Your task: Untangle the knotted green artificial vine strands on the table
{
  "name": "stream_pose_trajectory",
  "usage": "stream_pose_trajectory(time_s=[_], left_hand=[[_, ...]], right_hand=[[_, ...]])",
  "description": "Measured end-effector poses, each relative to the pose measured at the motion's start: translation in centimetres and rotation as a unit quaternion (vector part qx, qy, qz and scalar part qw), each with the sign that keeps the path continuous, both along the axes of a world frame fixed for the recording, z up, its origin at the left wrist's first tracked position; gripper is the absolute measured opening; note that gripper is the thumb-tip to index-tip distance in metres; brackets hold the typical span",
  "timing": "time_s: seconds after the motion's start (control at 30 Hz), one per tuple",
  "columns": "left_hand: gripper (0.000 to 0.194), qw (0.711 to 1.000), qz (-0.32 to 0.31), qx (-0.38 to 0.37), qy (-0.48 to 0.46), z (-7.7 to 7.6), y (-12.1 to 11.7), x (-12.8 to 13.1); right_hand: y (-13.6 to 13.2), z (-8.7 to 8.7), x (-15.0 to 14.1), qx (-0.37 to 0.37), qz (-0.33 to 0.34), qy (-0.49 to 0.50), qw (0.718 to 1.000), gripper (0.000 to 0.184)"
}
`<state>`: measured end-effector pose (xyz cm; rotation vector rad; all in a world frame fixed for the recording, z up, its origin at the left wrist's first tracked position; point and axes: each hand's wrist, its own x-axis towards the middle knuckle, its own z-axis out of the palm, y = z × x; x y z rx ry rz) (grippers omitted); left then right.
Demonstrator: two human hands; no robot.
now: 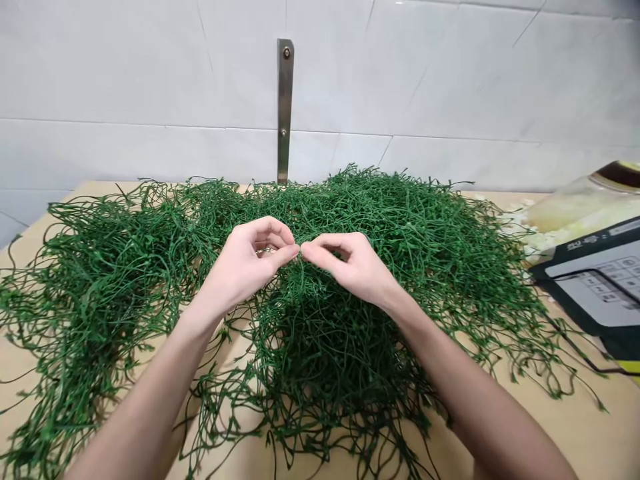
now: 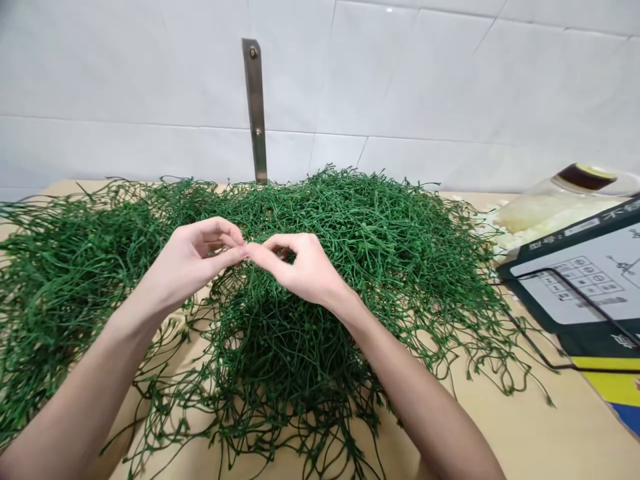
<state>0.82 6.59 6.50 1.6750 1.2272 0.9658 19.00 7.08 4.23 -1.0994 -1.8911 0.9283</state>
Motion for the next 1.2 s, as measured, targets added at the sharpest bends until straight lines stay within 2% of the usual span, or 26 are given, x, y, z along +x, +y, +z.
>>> stream_pose_trajectory(time_s=[0.1,0.2,0.3,0.4,0.53,0.6,0.7,0.8,0.87,0.97,1.03,1.2], left_hand=[[0.012,1.000,0.000,0.000,-0.004,0.0,-0.1,0.0],[0.010,1.000,-0.003,-0.008,0.006,0.1,-0.3,0.2],[0.006,1.000,-0.007,-0.010,0.013,0.3,-0.5,0.5],[0.004,1.000,-0.016,-0.008,0.024,0.2,-0.7,1.0],[0.004,0.999,-0.022,0.006,0.033,-0.2,-0.6,1.3],[0.004,0.999,-0.031,0.005,0.028,-0.3,-0.6,1.3],[0.006,0.999,-0.039,-0.012,0.003,-0.2,-0.5,0.9],[0.009,1.000,-0.011,-0.007,-0.023,0.0,-0.4,0.4],[0.012,0.999,0.021,0.010,-0.030,0.0,-0.3,0.2],[0.020,0.998,0.043,0.013,-0.039,0.0,-0.3,0.1],[0.026,0.998,0.042,0.003,-0.049,-0.1,-0.3,0.2],[0.026,0.998,0.035,-0.005,-0.057,-0.1,-0.3,0.4]], right_hand=[[-0.3,-0.1,-0.3,0.033,0.012,-0.021,0.999,0.018],[-0.3,-0.1,-0.2,0.032,0.026,-0.026,0.999,0.017],[-0.2,-0.2,-0.2,0.042,0.009,-0.060,0.997,0.017],[-0.2,-0.7,-0.5,0.105,-0.042,-0.118,0.987,0.018],[-0.4,-1.8,-1.2,0.216,-0.088,-0.167,0.958,0.020],[-0.3,-2.3,-1.3,0.249,-0.092,-0.163,0.950,0.021],[0.1,-2.4,-0.8,0.282,-0.056,-0.144,0.947,0.027],[0.3,-1.7,0.1,0.263,-0.038,-0.124,0.956,0.030],[0.2,-1.0,0.4,0.235,-0.047,-0.124,0.963,0.026],[-0.4,-0.2,0.0,0.215,-0.069,-0.120,0.967,0.017],[-0.8,-0.1,-0.6,0.204,-0.078,-0.098,0.971,0.020],[-1.2,-0.2,-1.3,0.084,-0.053,0.002,0.995,0.018]])
